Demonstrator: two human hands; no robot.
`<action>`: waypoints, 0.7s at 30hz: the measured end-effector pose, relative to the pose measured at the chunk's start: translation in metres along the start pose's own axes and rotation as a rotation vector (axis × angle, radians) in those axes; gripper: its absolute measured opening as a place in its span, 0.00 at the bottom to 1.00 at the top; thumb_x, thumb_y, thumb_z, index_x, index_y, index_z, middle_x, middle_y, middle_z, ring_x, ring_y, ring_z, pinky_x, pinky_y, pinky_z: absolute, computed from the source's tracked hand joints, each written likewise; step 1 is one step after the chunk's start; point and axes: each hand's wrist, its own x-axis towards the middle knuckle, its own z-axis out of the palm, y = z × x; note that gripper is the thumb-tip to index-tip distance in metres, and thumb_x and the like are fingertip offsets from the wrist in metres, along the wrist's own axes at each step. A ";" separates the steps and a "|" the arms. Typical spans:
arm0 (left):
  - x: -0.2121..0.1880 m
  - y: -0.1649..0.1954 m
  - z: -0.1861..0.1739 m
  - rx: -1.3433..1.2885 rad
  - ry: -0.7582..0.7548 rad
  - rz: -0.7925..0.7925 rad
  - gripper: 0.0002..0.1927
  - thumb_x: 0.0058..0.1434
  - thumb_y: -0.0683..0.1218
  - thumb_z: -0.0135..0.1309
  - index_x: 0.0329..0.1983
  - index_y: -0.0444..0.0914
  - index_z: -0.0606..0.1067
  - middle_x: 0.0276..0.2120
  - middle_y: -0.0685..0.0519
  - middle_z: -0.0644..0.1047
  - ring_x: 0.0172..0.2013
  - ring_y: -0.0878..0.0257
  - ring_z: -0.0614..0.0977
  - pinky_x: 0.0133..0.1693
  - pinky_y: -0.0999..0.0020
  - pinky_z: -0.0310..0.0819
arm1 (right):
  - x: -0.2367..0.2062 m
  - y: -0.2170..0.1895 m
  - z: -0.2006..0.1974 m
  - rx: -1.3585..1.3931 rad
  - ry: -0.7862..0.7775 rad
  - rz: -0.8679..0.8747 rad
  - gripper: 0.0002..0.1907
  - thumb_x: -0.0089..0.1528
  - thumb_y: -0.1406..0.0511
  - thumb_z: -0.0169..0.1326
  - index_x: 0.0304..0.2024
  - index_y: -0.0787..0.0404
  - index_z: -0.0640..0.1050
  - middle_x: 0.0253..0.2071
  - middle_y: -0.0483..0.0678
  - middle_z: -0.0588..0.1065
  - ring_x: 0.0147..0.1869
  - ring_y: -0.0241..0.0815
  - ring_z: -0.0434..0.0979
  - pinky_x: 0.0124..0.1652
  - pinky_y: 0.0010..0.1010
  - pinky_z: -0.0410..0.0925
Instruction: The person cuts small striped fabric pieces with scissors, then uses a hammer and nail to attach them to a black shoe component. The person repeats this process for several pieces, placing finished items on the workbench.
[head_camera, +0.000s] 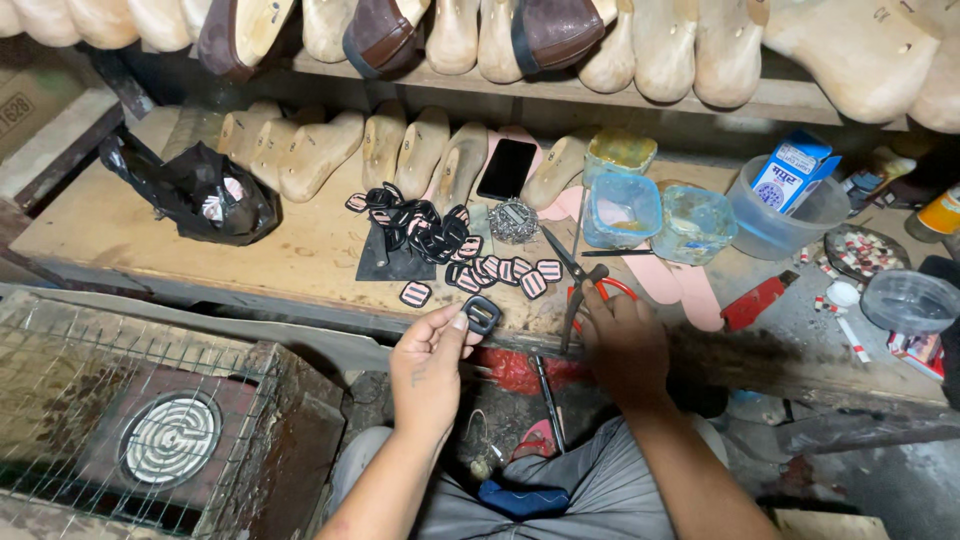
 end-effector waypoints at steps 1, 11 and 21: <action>0.000 -0.001 -0.001 0.009 0.003 0.005 0.13 0.67 0.40 0.53 0.52 0.29 0.78 0.37 0.51 0.83 0.34 0.69 0.82 0.38 0.74 0.75 | 0.000 0.000 0.000 0.009 0.003 0.007 0.22 0.60 0.61 0.58 0.57 0.58 0.80 0.32 0.49 0.70 0.36 0.51 0.71 0.36 0.42 0.67; -0.004 -0.027 -0.025 0.037 0.052 0.049 0.12 0.64 0.36 0.53 0.51 0.29 0.77 0.36 0.52 0.81 0.34 0.70 0.79 0.39 0.76 0.73 | 0.001 0.002 0.001 0.120 -0.034 0.093 0.25 0.56 0.60 0.62 0.56 0.58 0.81 0.32 0.50 0.71 0.39 0.53 0.71 0.38 0.45 0.68; 0.031 -0.044 -0.053 0.024 0.238 0.059 0.09 0.63 0.35 0.53 0.46 0.30 0.76 0.35 0.52 0.81 0.33 0.70 0.79 0.38 0.76 0.74 | 0.001 0.011 0.009 0.090 -0.109 0.064 0.25 0.58 0.61 0.60 0.57 0.59 0.79 0.34 0.52 0.71 0.41 0.55 0.73 0.40 0.46 0.69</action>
